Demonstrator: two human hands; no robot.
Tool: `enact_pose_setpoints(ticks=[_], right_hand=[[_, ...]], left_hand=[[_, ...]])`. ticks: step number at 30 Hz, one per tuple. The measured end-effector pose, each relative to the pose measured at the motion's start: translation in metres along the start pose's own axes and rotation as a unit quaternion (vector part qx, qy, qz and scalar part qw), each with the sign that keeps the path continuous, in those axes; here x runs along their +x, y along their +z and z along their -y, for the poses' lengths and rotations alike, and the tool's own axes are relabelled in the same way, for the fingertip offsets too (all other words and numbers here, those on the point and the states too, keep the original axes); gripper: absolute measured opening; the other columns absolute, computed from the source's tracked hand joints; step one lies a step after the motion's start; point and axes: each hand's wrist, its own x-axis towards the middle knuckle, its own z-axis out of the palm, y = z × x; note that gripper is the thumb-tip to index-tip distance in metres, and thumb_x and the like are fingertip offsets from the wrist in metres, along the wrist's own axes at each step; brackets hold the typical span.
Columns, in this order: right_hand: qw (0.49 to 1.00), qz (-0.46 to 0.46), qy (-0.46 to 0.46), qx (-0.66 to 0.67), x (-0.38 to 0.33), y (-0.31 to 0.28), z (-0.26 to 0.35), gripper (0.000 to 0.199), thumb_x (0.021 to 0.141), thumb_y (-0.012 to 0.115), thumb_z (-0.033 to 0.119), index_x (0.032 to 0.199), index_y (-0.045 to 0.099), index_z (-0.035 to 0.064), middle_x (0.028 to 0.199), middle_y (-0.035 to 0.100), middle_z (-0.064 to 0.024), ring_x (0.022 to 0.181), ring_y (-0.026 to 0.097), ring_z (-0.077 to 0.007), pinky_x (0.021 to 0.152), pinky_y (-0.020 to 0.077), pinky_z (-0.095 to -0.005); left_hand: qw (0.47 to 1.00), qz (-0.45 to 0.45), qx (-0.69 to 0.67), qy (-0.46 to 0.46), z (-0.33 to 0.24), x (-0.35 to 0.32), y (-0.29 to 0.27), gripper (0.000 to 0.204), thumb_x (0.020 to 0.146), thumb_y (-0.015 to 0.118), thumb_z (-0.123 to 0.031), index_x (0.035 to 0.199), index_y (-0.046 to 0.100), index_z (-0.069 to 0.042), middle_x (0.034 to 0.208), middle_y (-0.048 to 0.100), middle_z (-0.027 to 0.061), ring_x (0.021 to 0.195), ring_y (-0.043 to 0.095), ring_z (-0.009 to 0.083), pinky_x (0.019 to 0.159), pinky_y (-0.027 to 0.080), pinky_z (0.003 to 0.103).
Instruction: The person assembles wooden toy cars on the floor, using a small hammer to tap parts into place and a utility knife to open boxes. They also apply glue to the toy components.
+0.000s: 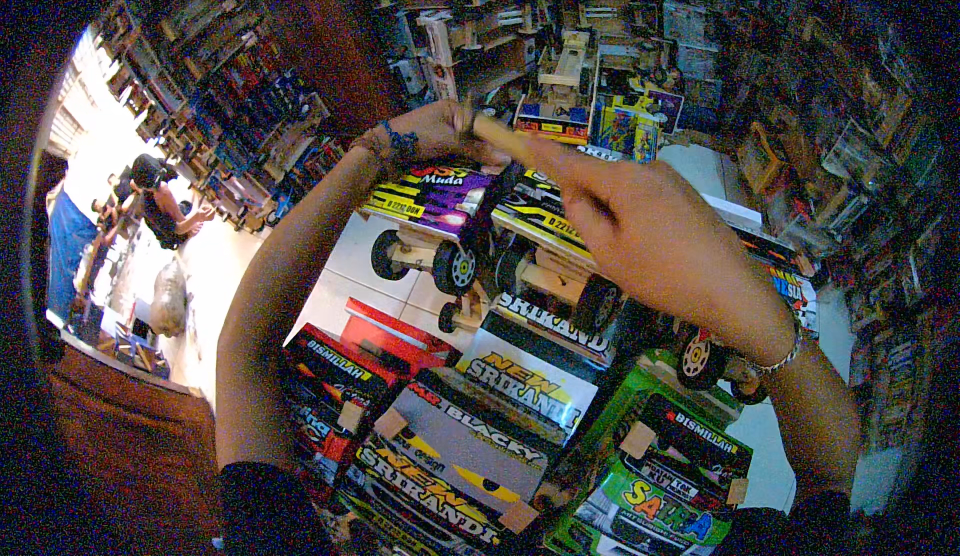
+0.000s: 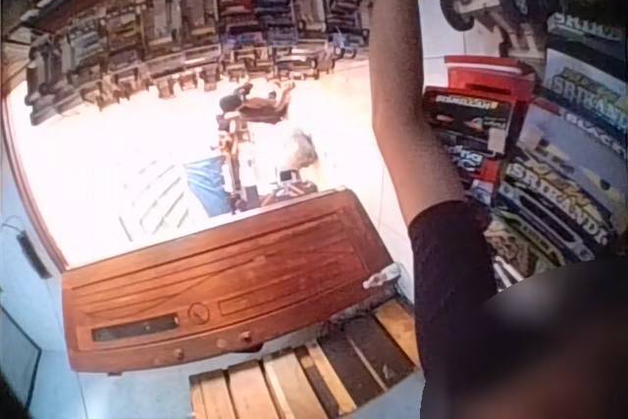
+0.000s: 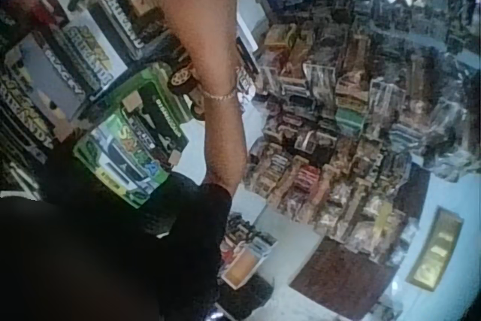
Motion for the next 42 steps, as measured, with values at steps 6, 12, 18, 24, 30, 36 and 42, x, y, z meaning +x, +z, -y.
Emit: enact_pose_setpoints(ticks=[6, 12, 18, 24, 30, 36, 42], right_hand=[[0.999, 0.034, 0.019, 0.005, -0.001, 0.000, 0.007, 0.047, 0.102, 0.051, 0.013, 0.149, 0.052, 0.0176, 0.100, 0.070, -0.0237, 0.066, 0.060, -0.0223, 0.068, 0.0504, -0.0357], [0.997, 0.058, 0.041, -0.017, 0.004, 0.001, 0.010, 0.047, 0.102, 0.052, 0.014, 0.149, 0.051, 0.0177, 0.100, 0.070, -0.0233, 0.067, 0.062, -0.0245, 0.071, 0.0511, -0.0375], [0.998, 0.043, 0.046, -0.007, 0.005, 0.001, 0.006, 0.048, 0.101, 0.052, 0.013, 0.149, 0.051, 0.0168, 0.109, 0.070, -0.0246, 0.078, 0.069, -0.0286, 0.078, 0.0526, -0.0380], [0.998, -0.023, -0.056, 0.010, 0.011, 0.011, -0.003, 0.048, 0.101, 0.052, 0.014, 0.149, 0.051, 0.0165, 0.111, 0.070, -0.0242, 0.086, 0.071, -0.0273, 0.083, 0.0525, -0.0376], [0.997, 0.068, 0.024, 0.028, 0.012, 0.002, -0.002, 0.049, 0.101, 0.053, 0.018, 0.150, 0.049, 0.0176, 0.112, 0.070, -0.0237, 0.082, 0.068, -0.0245, 0.082, 0.0522, -0.0374], [0.997, 0.074, 0.007, 0.008, 0.011, 0.003, -0.005, 0.050, 0.101, 0.052, 0.016, 0.150, 0.049, 0.0182, 0.111, 0.070, -0.0251, 0.084, 0.069, -0.0244, 0.084, 0.0521, -0.0370], [0.992, 0.003, 0.106, 0.073, -0.032, -0.022, 0.002, 0.053, 0.101, 0.054, 0.012, 0.154, 0.044, 0.0129, 0.130, 0.066, -0.0184, 0.110, 0.065, -0.0202, 0.098, 0.0472, -0.0355]], left_hand=[[0.999, -0.004, 0.042, 0.010, 0.008, 0.005, -0.003, 0.029, 0.085, 0.083, -0.029, 0.101, 0.078, -0.005, 0.095, 0.076, 0.0013, 0.084, 0.067, 0.0091, 0.081, 0.053, 0.025], [1.000, 0.013, -0.006, 0.012, 0.011, 0.002, -0.007, 0.039, 0.079, 0.087, -0.040, 0.095, 0.077, -0.005, 0.085, 0.073, 0.0001, 0.078, 0.062, 0.0080, 0.076, 0.050, 0.025], [0.999, -0.019, -0.001, 0.050, 0.017, 0.005, -0.005, 0.030, 0.083, 0.084, -0.031, 0.096, 0.077, -0.006, 0.082, 0.070, -0.0022, 0.072, 0.057, 0.0078, 0.066, 0.047, 0.025], [0.997, -0.003, 0.083, -0.004, 0.024, 0.009, -0.014, 0.020, 0.093, 0.072, -0.016, 0.108, 0.075, -0.003, 0.094, 0.075, -0.0007, 0.085, 0.065, 0.0060, 0.078, 0.052, 0.023], [0.998, 0.003, 0.067, 0.007, 0.022, 0.005, -0.011, 0.021, 0.091, 0.074, -0.014, 0.110, 0.076, -0.004, 0.095, 0.075, -0.0001, 0.087, 0.066, 0.0077, 0.080, 0.053, 0.024], [0.995, -0.022, 0.089, -0.038, 0.019, 0.003, -0.013, 0.038, 0.086, 0.082, -0.039, 0.106, 0.078, -0.007, 0.091, 0.074, 0.0009, 0.083, 0.063, 0.0085, 0.077, 0.048, 0.026], [0.999, -0.010, 0.037, -0.033, -0.003, -0.007, -0.010, 0.040, 0.091, 0.076, -0.041, 0.112, 0.078, -0.008, 0.101, 0.075, 0.0010, 0.092, 0.065, 0.0092, 0.086, 0.050, 0.024]])
